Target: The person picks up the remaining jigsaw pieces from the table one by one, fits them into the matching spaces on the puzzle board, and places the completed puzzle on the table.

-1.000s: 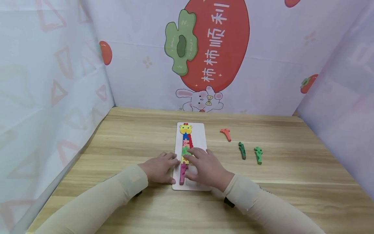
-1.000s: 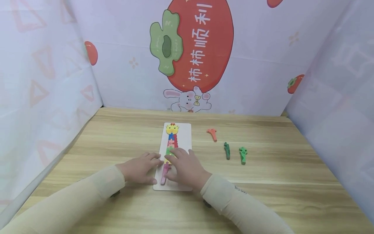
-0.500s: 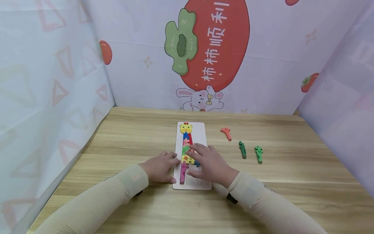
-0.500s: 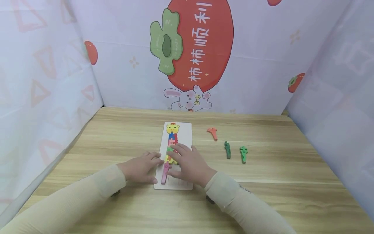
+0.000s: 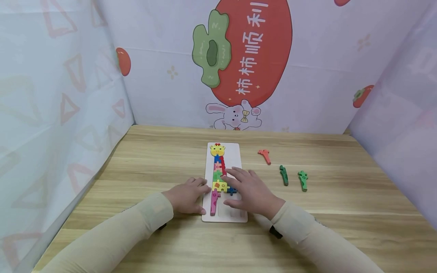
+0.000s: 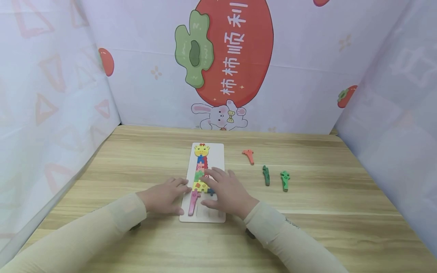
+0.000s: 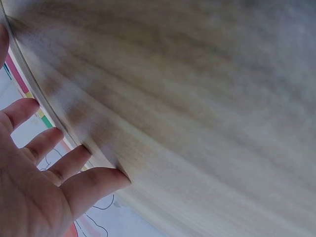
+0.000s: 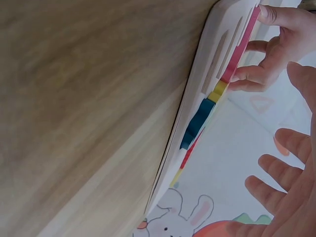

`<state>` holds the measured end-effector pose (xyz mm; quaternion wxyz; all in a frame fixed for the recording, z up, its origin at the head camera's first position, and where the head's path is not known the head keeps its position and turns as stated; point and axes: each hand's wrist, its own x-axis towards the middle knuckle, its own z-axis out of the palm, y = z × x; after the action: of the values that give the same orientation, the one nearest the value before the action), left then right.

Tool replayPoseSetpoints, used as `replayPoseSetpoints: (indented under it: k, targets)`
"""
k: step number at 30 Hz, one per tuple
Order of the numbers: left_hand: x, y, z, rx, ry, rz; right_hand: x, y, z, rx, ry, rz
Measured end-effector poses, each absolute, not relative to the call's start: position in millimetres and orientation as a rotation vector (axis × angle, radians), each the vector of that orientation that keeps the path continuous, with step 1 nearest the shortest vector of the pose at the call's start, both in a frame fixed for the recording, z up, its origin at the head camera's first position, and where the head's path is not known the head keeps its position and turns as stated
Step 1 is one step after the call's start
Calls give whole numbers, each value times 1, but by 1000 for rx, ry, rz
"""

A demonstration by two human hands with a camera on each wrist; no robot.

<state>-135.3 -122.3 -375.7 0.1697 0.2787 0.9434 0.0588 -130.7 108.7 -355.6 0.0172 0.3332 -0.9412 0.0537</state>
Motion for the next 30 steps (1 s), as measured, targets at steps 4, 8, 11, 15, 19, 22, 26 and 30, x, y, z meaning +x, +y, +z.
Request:
replayPoseSetpoints:
  k: [4, 8, 11, 15, 19, 22, 26, 30]
  targets:
    - [-136, -122, -377, 795, 2682, 157, -132, 113, -358, 1025, -2903, 156]
    - [-137, -123, -379, 795, 2684, 154, -133, 116, -359, 1020, -2895, 162]
    - [-136, -123, -379, 794, 2686, 149, -133, 118, -359, 1004, -2902, 149]
    - [-136, -122, -378, 789, 2684, 151, -133, 121, -359, 966, -2915, 114]
    - [-135, -121, -377, 781, 2683, 153, -134, 125, -359, 940, -2907, 87]
    - [-135, -121, -377, 776, 2683, 156, -135, 128, -360, 939, -2890, 98]
    - [-134, -121, -377, 776, 2684, 162, -136, 134, -361, 939, -2872, 126]
    - [-134, -121, -378, 783, 2687, 161, -136, 138, -362, 938, -2856, 129]
